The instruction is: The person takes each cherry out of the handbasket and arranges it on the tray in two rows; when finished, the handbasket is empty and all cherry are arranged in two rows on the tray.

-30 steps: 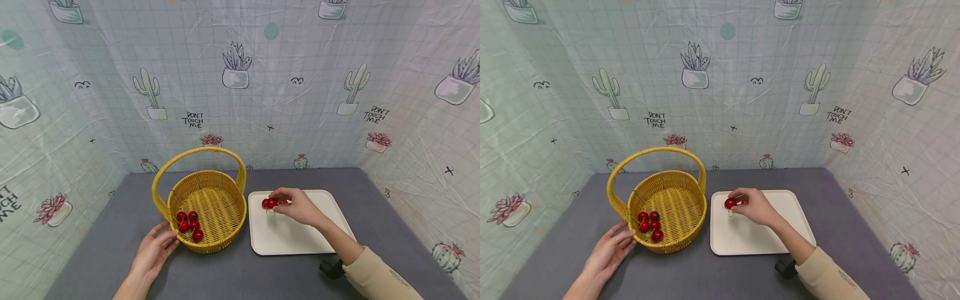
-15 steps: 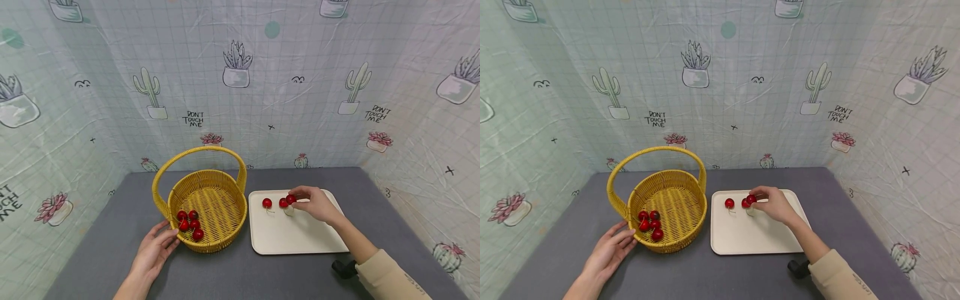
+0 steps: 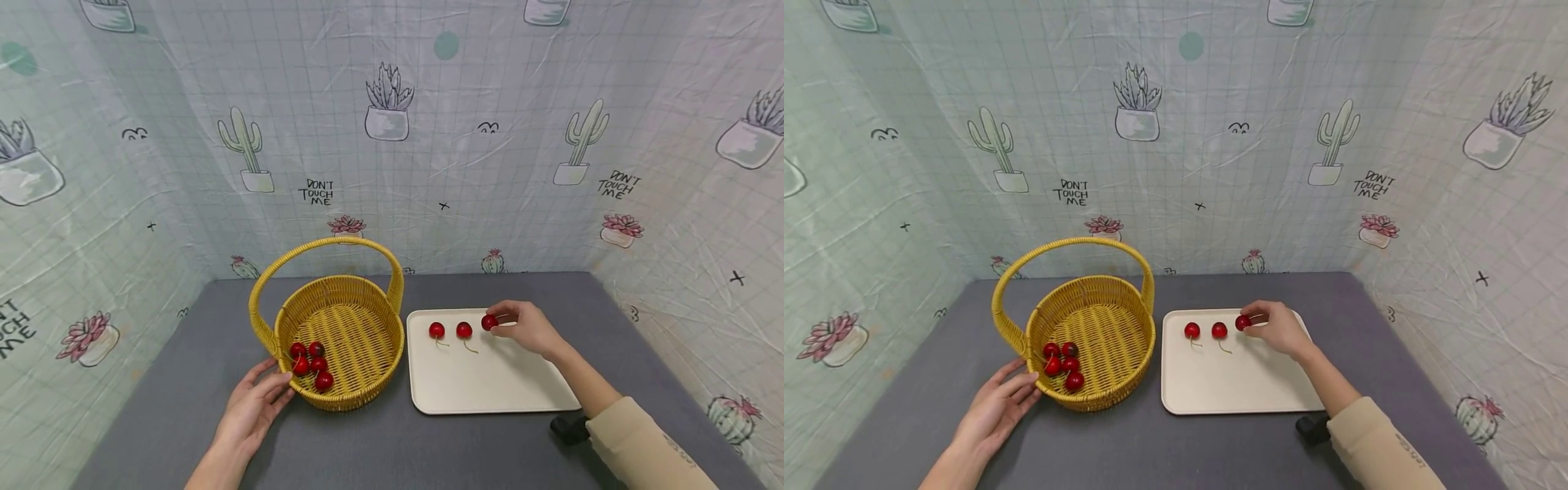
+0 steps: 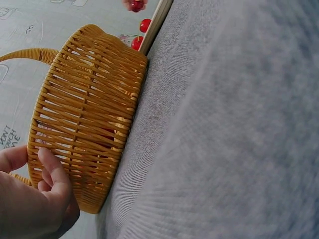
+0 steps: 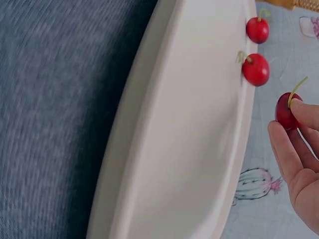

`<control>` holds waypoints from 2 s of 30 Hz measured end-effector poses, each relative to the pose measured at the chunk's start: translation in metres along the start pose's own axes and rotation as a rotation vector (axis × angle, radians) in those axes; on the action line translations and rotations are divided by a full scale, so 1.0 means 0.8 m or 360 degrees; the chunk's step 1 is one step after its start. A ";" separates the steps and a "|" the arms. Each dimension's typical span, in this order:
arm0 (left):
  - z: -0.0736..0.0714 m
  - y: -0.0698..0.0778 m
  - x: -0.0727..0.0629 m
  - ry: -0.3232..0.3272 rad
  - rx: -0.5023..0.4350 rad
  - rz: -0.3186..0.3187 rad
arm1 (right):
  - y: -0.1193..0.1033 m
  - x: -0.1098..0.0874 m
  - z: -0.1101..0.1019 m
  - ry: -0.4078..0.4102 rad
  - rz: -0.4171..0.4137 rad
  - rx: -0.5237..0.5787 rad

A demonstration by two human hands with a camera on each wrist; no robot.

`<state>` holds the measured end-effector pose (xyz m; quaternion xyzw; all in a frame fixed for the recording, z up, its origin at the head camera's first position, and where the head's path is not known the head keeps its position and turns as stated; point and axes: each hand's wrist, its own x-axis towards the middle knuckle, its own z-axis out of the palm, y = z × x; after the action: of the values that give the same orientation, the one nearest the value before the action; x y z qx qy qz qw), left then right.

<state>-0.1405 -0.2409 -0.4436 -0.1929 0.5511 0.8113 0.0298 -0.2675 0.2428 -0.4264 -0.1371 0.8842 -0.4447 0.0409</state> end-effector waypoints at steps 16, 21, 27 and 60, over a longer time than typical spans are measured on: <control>-0.001 -0.005 0.002 -0.0010 0.0000 0.0020 | 0.029 0.018 0.007 0.0085 0.0070 -0.0188; -0.002 -0.006 0.003 -0.0011 -0.0003 0.0020 | 0.031 0.018 0.010 0.0078 0.0080 -0.0209; -0.003 -0.006 0.003 -0.0011 0.0010 0.0011 | 0.032 0.017 0.013 0.0068 0.0119 -0.0217; -0.003 -0.004 0.003 -0.0028 0.0007 0.0015 | -0.024 0.025 -0.014 -0.0046 -0.0150 -0.0313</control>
<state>-0.1411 -0.2424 -0.4484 -0.1832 0.5535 0.8118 0.0312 -0.2849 0.2348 -0.4032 -0.1883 0.9155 -0.3551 0.0190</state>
